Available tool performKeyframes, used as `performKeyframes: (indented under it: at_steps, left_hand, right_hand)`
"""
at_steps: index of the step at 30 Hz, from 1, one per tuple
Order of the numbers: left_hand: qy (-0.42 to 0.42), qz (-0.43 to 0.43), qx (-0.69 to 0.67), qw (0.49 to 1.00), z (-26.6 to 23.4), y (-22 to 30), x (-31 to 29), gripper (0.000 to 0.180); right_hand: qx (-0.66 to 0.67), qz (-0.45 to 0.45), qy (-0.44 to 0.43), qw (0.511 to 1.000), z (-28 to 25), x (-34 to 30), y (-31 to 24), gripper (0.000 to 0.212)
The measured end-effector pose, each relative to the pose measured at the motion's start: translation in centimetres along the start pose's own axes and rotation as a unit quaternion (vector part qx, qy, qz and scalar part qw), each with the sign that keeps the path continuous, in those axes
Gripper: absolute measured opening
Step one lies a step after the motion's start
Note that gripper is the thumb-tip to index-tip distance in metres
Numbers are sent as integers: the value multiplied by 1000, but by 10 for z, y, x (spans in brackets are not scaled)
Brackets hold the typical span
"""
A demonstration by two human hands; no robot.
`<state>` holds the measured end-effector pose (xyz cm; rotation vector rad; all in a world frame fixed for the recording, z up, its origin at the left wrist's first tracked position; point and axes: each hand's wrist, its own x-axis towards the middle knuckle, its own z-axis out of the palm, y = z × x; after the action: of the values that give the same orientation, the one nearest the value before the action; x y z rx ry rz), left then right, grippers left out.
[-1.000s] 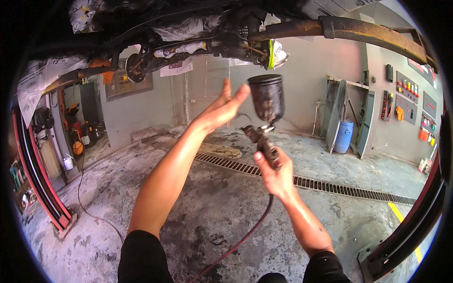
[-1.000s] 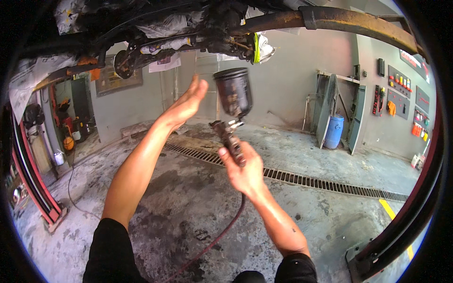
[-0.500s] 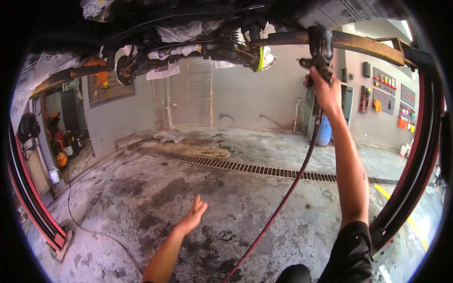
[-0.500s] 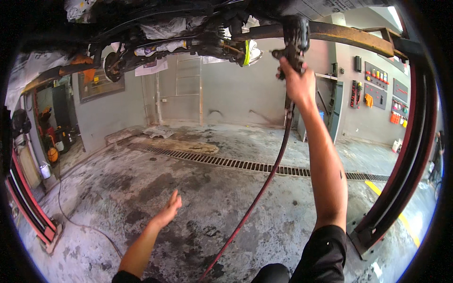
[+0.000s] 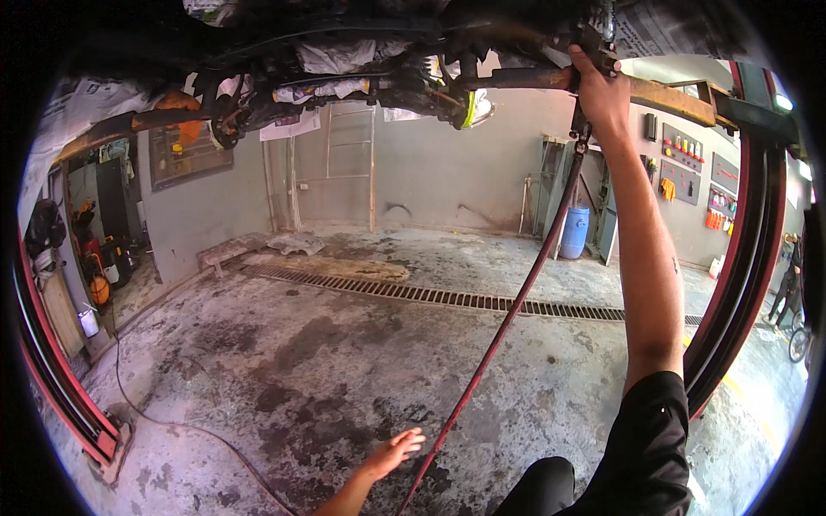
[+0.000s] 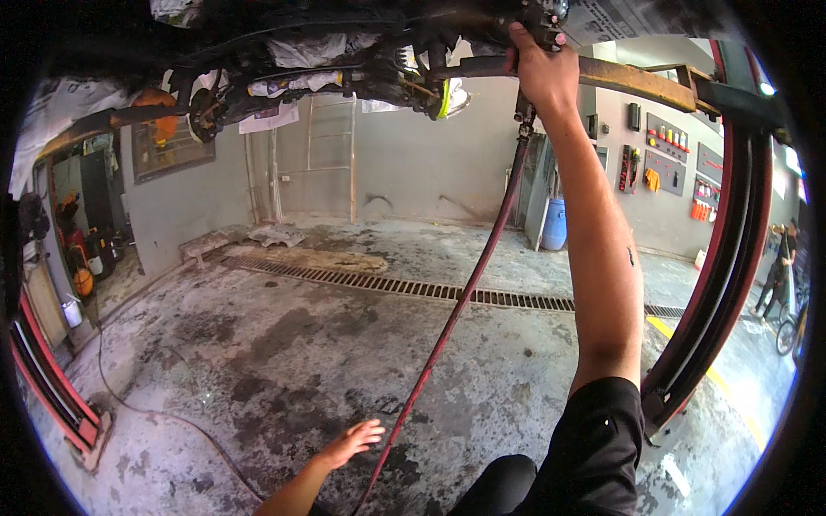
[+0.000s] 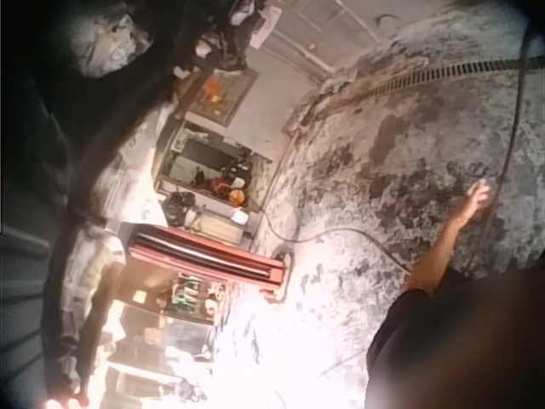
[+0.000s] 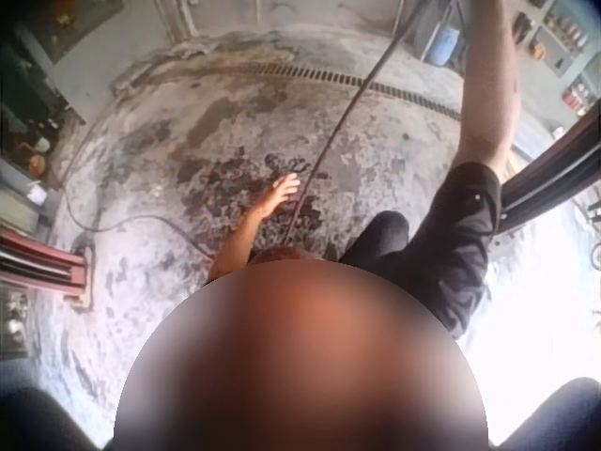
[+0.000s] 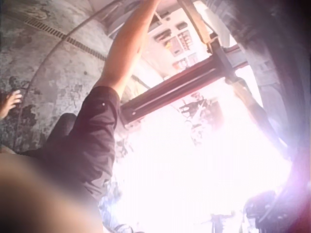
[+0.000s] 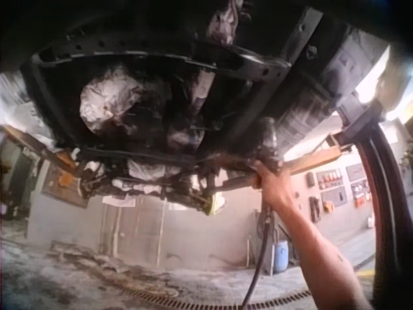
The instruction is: The person uses a spray gun to apply a coating to the underside of a car raised on a lift. The person moves the spray gun along the undercarriage, covering multiple areas while holding the air hose with the other hand.
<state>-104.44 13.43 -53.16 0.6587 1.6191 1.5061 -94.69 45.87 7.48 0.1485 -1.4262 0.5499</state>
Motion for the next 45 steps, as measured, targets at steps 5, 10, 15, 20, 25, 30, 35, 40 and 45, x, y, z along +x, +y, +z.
performKeyframes:
  at_steps: [5,10,15,20,25,30,35,40,45]
  left_hand:
    - [-108,76,-60,989,31,8,-5,70]
    - [-88,68,-92,990,45,3,-15,51]
    - [-52,107,27,993,49,1,-11,37]
    - [56,175,93,978,39,7,-6,30]
    - [173,196,156,953,10,22,-8,23]
    - [317,198,247,894,-51,46,-22,25]
    - [404,199,246,858,-98,58,-60,32]
    - [425,182,265,846,-127,67,-86,35]
    - [425,201,282,836,-134,84,-76,30]
  right_hand:
    - [85,4,-42,996,11,-26,-42,24]
    - [106,16,-51,993,21,-39,-59,26]
    - [-31,-12,-41,999,20,-27,-50,35]
    - [-107,27,0,994,19,-17,-45,45]
    - [-131,25,16,991,25,-21,-53,47]
    - [-149,35,19,988,55,-26,-65,41]
    - [-38,52,5,998,85,-41,-80,40]
    - [82,26,-28,996,110,-43,-86,31]
    - [28,5,-29,999,123,-35,-63,27]
